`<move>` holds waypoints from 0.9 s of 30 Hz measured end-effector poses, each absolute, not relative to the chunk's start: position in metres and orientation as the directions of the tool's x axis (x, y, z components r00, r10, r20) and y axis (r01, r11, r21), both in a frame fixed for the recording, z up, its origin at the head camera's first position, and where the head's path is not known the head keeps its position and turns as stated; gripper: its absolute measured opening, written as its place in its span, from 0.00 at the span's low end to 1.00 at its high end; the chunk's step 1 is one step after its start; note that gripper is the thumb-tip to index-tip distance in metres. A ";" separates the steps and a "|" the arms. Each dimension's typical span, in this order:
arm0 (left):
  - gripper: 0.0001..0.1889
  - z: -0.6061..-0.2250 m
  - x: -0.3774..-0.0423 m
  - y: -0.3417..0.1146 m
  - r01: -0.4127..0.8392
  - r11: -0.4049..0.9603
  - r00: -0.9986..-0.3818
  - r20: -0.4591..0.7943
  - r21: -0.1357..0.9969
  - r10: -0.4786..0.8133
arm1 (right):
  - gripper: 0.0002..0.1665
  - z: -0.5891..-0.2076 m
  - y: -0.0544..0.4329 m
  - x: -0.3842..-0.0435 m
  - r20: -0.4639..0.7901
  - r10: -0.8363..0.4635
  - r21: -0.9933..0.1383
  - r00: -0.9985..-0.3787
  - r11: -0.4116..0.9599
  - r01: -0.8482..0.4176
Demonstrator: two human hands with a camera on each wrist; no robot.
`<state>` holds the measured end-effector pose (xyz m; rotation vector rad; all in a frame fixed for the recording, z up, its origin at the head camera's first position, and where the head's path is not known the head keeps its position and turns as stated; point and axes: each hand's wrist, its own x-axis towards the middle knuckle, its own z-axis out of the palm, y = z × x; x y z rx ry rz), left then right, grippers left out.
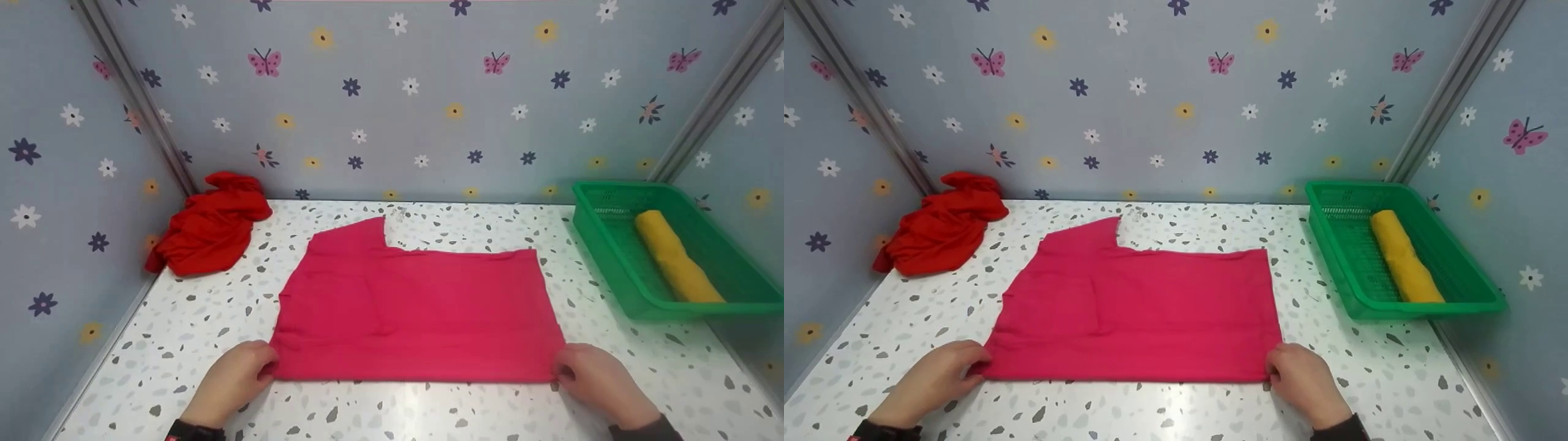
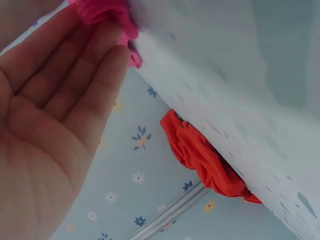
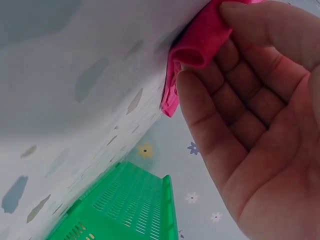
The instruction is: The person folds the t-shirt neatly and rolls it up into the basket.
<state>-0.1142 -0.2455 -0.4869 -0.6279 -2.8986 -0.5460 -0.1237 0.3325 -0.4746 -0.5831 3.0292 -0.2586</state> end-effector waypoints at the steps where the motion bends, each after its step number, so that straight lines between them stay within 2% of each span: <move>1: 0.13 -0.487 -0.115 -0.245 0.413 0.856 -0.910 0.193 0.310 0.368 | 0.14 -0.475 0.332 -0.124 -0.019 -0.369 -0.178 -0.929 0.916 -0.360; 5: 0.15 -0.487 -0.116 -0.242 0.376 0.880 -0.926 0.165 0.289 0.341 | 0.14 -0.474 0.332 -0.122 -0.040 -0.365 -0.206 -0.930 0.914 -0.350; 12: 0.14 -0.484 -0.115 -0.242 0.376 0.868 -0.926 0.131 0.324 0.353 | 0.13 -0.471 0.332 -0.121 -0.113 -0.327 -0.216 -0.938 0.930 -0.298; 20: 0.15 -0.479 -0.112 -0.240 0.339 0.873 -0.937 0.048 0.351 0.345 | 0.12 -0.470 0.336 -0.121 -0.136 -0.382 -0.219 -0.914 0.911 -0.348; 27: 0.16 -0.480 -0.106 -0.243 0.386 0.851 -0.921 0.091 0.356 0.380 | 0.10 -0.467 0.335 -0.118 -0.239 -0.339 -0.249 -0.910 0.927 -0.280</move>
